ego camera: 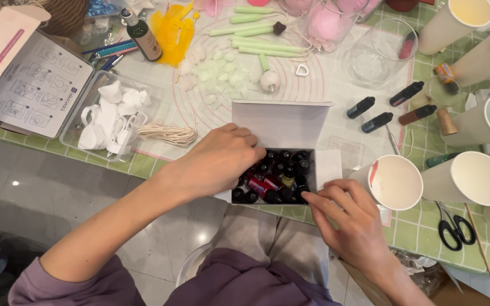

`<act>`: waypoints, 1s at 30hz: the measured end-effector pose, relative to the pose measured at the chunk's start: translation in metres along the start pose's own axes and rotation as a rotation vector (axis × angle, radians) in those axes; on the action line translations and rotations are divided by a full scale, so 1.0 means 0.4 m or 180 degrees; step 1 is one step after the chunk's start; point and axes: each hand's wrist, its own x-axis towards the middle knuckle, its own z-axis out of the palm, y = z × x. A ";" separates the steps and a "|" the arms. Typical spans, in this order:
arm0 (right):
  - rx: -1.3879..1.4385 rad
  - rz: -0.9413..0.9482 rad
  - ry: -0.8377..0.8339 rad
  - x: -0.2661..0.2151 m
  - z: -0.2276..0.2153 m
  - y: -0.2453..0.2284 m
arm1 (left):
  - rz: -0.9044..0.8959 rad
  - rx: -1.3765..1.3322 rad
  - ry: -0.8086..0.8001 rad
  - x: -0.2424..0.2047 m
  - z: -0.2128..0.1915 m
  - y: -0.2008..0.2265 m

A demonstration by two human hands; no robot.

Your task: Open a bottle of liquid candle dye and mix it into a container using a stirring tool.

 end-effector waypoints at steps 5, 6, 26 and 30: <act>-0.0882 -0.0568 -0.0918 0.081 -0.041 -0.023 | 0.0033 -0.0171 -0.0226 0.000 -0.020 0.007; -0.1204 -0.0773 -0.1243 0.093 -0.044 -0.023 | 0.0036 -0.0280 -0.0436 0.001 -0.032 0.011; -0.1194 -0.0327 -0.3635 0.235 0.012 0.033 | -0.0248 -0.0746 -0.0412 0.014 0.045 0.009; -0.0883 -0.0391 -0.3384 0.225 0.007 0.050 | -0.0353 -0.0892 -0.0173 0.007 0.034 0.015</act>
